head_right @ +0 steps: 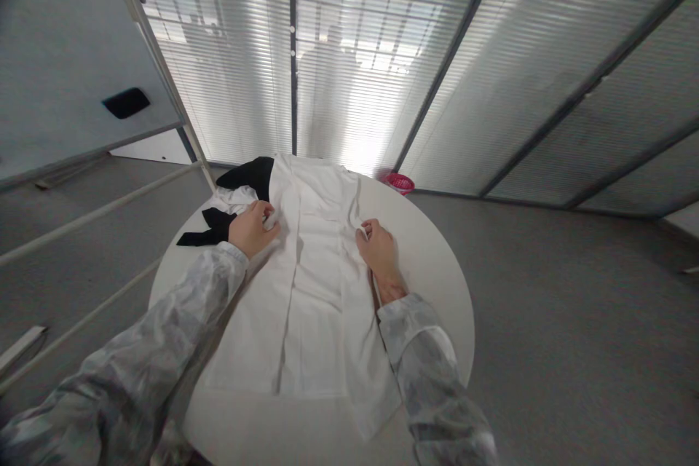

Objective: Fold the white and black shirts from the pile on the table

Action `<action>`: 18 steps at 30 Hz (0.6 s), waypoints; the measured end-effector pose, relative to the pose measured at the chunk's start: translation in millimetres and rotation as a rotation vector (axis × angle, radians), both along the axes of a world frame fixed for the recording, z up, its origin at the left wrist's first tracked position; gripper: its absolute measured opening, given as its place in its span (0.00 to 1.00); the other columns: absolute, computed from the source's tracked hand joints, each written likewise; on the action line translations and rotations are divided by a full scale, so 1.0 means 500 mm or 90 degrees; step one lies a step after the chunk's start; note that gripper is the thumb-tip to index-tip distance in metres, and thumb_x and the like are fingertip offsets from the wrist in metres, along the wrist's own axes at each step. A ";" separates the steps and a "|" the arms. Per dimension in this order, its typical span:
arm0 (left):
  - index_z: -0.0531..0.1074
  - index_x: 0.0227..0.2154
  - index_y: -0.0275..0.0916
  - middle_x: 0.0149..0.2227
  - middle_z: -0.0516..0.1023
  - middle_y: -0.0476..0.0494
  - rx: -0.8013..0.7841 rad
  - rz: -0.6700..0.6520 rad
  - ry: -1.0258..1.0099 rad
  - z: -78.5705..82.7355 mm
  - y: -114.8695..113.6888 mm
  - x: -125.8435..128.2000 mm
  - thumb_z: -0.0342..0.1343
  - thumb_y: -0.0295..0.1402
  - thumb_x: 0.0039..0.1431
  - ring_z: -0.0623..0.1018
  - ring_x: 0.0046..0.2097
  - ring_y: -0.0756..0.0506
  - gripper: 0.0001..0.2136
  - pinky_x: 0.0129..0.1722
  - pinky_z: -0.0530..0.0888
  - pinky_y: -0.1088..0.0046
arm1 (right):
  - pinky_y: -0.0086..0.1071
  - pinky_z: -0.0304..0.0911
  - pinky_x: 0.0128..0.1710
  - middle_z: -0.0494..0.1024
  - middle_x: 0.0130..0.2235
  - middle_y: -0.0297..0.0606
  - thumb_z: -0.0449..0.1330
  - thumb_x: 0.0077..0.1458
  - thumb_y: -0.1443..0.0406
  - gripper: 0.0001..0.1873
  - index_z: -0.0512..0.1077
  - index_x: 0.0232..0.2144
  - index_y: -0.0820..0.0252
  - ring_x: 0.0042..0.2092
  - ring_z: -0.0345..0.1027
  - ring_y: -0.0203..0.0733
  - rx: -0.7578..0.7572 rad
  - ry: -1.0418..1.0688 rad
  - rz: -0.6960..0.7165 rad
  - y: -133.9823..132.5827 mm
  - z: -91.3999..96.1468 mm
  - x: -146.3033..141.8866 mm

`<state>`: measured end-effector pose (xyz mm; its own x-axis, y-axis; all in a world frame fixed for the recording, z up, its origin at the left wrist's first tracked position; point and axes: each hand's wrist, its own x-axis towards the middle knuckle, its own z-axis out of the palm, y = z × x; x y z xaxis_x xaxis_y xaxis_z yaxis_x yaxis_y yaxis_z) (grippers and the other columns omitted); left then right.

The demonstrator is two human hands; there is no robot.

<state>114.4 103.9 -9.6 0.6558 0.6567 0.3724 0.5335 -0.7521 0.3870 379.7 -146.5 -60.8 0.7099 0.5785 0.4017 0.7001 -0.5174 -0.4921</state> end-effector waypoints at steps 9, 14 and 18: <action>0.75 0.57 0.44 0.50 0.89 0.38 -0.149 0.023 -0.022 0.074 0.007 0.157 0.62 0.56 0.69 0.86 0.53 0.35 0.24 0.51 0.76 0.63 | 0.41 0.66 0.45 0.84 0.39 0.42 0.58 0.65 0.58 0.09 0.76 0.41 0.54 0.38 0.73 0.48 0.016 -0.064 0.049 0.001 -0.002 0.003; 0.81 0.41 0.38 0.35 0.88 0.38 -0.324 0.056 -0.015 0.100 0.075 0.221 0.64 0.60 0.65 0.87 0.38 0.39 0.25 0.44 0.77 0.66 | 0.41 0.66 0.45 0.83 0.40 0.42 0.59 0.65 0.58 0.09 0.76 0.41 0.54 0.38 0.73 0.48 0.018 -0.068 0.051 0.001 -0.001 0.006; 0.80 0.27 0.40 0.27 0.84 0.41 -0.342 0.047 -0.071 0.101 0.116 0.255 0.67 0.59 0.62 0.83 0.30 0.43 0.25 0.36 0.75 0.69 | 0.42 0.66 0.46 0.83 0.40 0.42 0.59 0.65 0.58 0.10 0.76 0.42 0.54 0.37 0.72 0.49 0.020 -0.070 0.058 0.000 0.000 0.010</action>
<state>241.7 161.8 40.8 0.5761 0.8165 0.0369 0.5110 -0.3950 0.7634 384.7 -146.5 -60.7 0.6055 0.6247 0.4931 0.7942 -0.4349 -0.4244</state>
